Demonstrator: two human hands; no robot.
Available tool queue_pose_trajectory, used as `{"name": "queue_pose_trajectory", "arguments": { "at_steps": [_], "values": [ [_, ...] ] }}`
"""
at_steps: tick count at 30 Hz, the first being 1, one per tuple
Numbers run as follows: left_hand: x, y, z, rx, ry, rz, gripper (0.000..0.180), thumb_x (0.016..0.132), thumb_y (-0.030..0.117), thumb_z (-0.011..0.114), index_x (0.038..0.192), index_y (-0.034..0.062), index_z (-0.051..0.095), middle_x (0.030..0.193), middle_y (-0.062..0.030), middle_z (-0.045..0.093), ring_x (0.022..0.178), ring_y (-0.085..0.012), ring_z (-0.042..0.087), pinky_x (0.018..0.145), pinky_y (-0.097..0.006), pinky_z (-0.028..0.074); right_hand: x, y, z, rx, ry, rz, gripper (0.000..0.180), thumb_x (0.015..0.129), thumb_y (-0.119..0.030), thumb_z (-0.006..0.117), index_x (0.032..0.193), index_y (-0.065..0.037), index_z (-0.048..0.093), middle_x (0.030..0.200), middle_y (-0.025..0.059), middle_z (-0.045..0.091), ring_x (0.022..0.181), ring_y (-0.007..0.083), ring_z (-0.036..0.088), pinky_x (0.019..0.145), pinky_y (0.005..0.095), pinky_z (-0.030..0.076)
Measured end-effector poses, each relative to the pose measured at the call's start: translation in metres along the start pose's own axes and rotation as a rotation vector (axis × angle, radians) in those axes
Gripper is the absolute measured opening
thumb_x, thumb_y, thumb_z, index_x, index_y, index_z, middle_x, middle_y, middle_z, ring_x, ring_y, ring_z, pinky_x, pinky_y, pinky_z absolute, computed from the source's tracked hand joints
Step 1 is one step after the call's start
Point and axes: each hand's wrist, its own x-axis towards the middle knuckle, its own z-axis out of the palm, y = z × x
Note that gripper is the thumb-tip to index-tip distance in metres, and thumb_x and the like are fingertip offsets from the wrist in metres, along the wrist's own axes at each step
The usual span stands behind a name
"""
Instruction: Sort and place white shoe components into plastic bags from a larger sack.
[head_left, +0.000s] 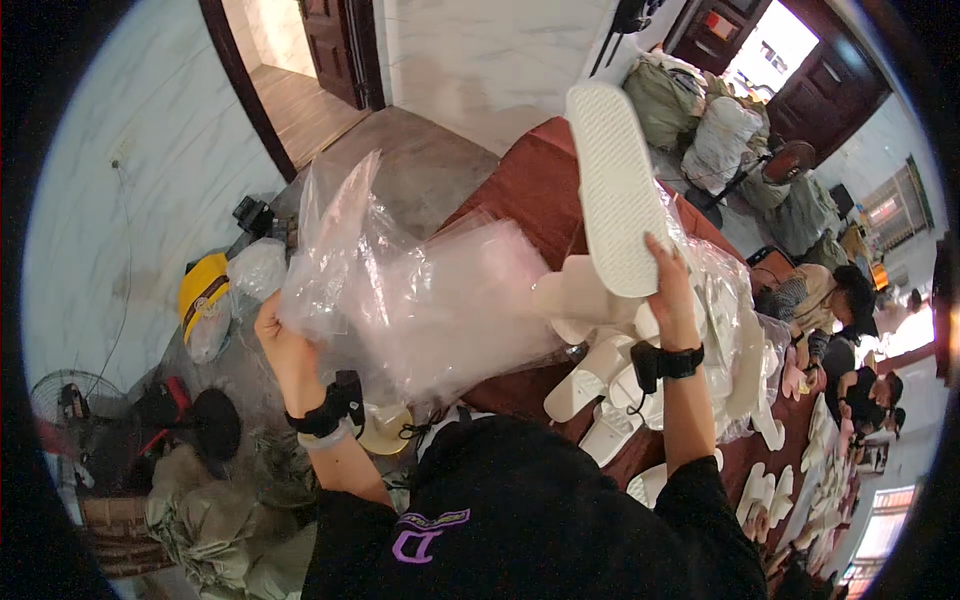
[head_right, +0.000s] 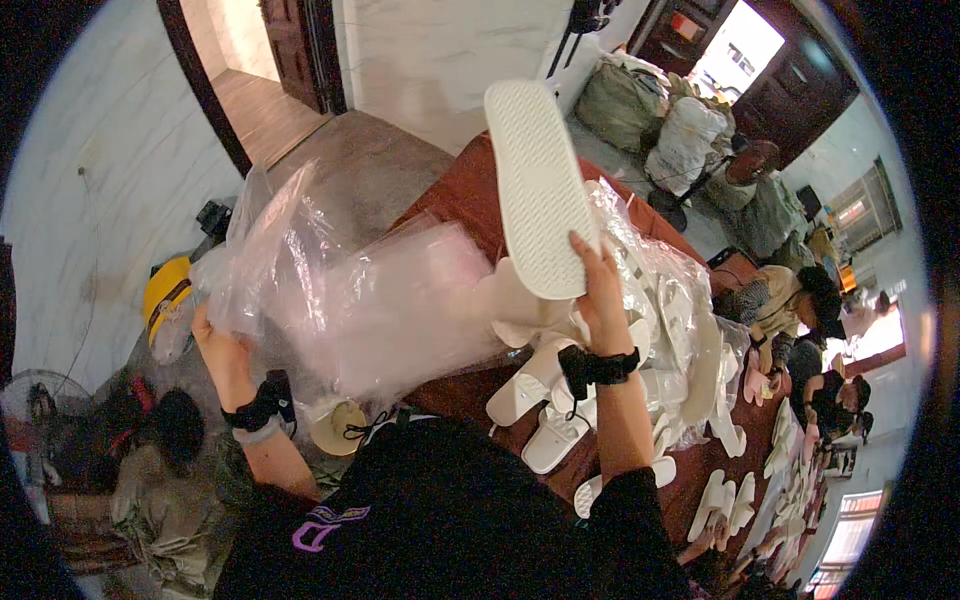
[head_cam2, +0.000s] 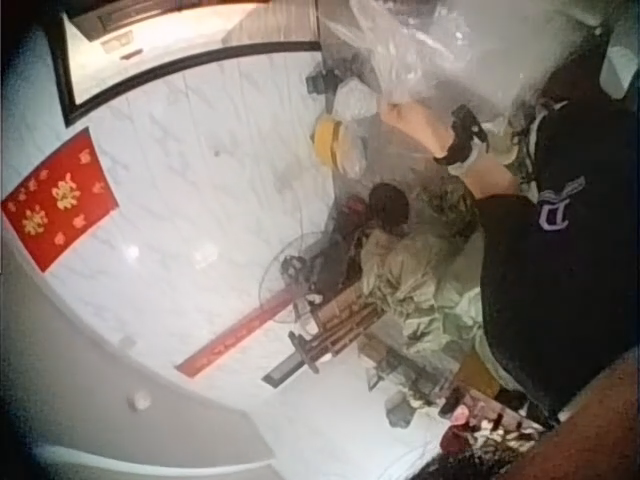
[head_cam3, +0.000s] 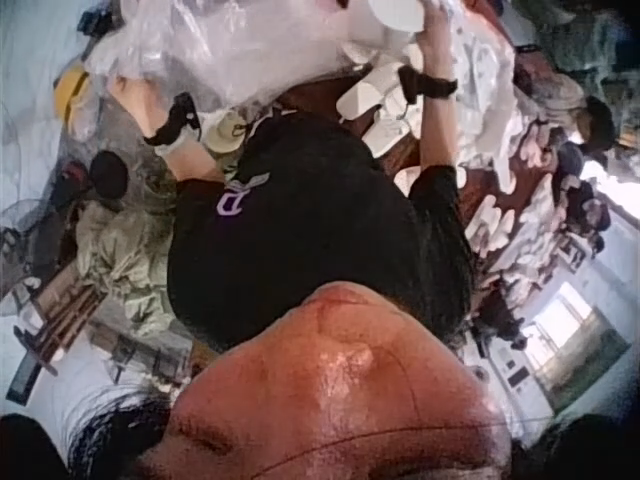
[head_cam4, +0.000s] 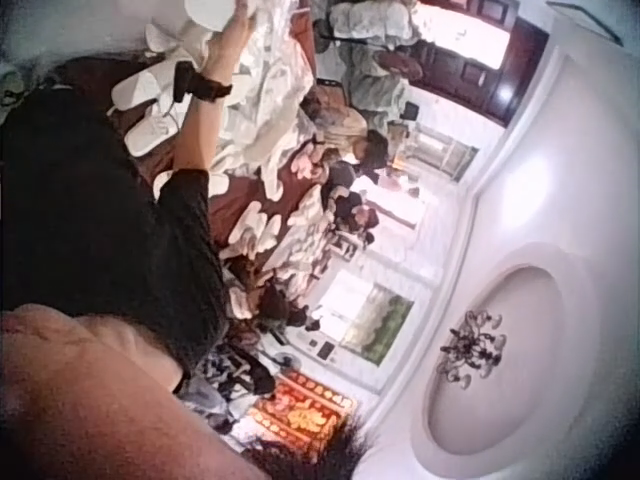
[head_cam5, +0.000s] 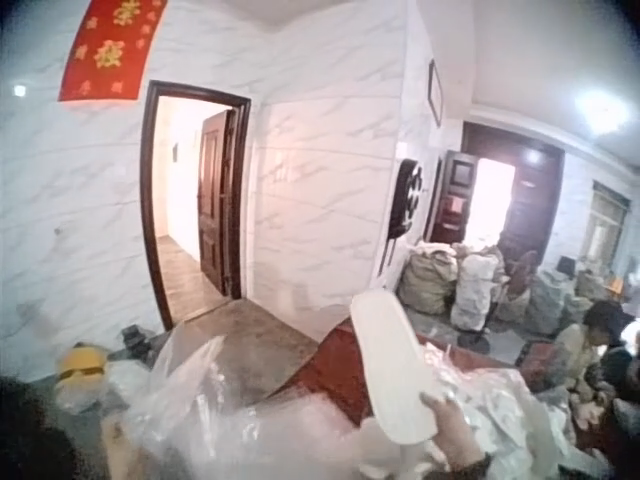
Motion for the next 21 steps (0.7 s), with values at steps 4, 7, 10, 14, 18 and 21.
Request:
{"name": "queue_pose_trajectory", "arguments": {
  "at_steps": [4, 7, 10, 14, 18, 21],
  "values": [
    [-0.013, 0.01, 0.034, -0.292, -0.106, 0.155, 0.033, 0.083, 0.005, 0.062, 0.115, -0.0001, 0.056, 0.106, -0.0081, 0.06, 0.082, -0.0127, 0.06, 0.063, -0.026, 0.05, -0.012, -0.048, -0.006, -0.068, 0.024, -0.282, 0.036, 0.089, -0.014, 0.057, 0.118, 0.007, 0.051, 0.114, 0.0159, 0.06, 0.1, 0.0215, 0.061, 0.086, 0.0331, 0.05],
    [-0.007, -0.008, 0.025, -0.363, -0.022, -0.011, 0.029, 0.085, 0.006, 0.06, 0.113, -0.0002, 0.056, 0.108, -0.0078, 0.06, 0.085, -0.013, 0.06, 0.065, -0.027, 0.05, -0.019, -0.075, -0.014, 0.044, 0.08, -0.349, 0.036, 0.089, -0.011, 0.058, 0.118, 0.008, 0.05, 0.114, 0.015, 0.06, 0.1, 0.0208, 0.06, 0.086, 0.0316, 0.048],
    [0.002, -0.032, 0.017, -0.448, 0.124, -0.259, 0.024, 0.089, 0.009, 0.057, 0.111, -0.0004, 0.056, 0.111, -0.0072, 0.059, 0.09, -0.0134, 0.06, 0.069, -0.027, 0.051, -0.018, -0.087, -0.02, 0.156, 0.097, -0.409, 0.036, 0.089, -0.012, 0.058, 0.119, 0.007, 0.05, 0.115, 0.0149, 0.059, 0.101, 0.0209, 0.06, 0.086, 0.0323, 0.048],
    [-0.004, -0.11, 0.012, -0.106, 0.096, -0.372, 0.02, 0.089, 0.017, 0.061, 0.097, -0.0015, 0.061, 0.091, -0.0067, 0.065, 0.075, -0.0159, 0.063, 0.063, -0.028, 0.053, -0.011, -0.09, -0.014, 0.305, 0.094, -0.402, 0.04, 0.094, -0.021, 0.052, 0.126, 0.002, 0.047, 0.121, 0.0132, 0.057, 0.109, 0.0251, 0.057, 0.093, 0.0375, 0.046],
    [-0.018, -0.192, -0.014, 0.074, -0.044, -0.543, 0.019, 0.087, 0.016, 0.064, 0.093, -0.0015, 0.062, 0.084, -0.0075, 0.065, 0.066, -0.0179, 0.062, 0.058, -0.03, 0.054, -0.016, -0.102, 0.018, 0.39, 0.001, -0.375, 0.04, 0.094, -0.024, 0.05, 0.126, 0.001, 0.047, 0.121, 0.0137, 0.057, 0.108, 0.0265, 0.057, 0.094, 0.0385, 0.046],
    [-0.028, -0.226, -0.019, 0.008, 0.003, -0.587, 0.018, 0.085, 0.016, 0.067, 0.087, -0.002, 0.062, 0.079, -0.0068, 0.063, 0.059, -0.0176, 0.061, 0.053, -0.031, 0.053, -0.007, -0.098, 0.048, 0.443, -0.064, -0.235, 0.04, 0.095, -0.024, 0.049, 0.125, 0.002, 0.047, 0.12, 0.0146, 0.058, 0.107, 0.0276, 0.058, 0.094, 0.0394, 0.047]
  ]
}}
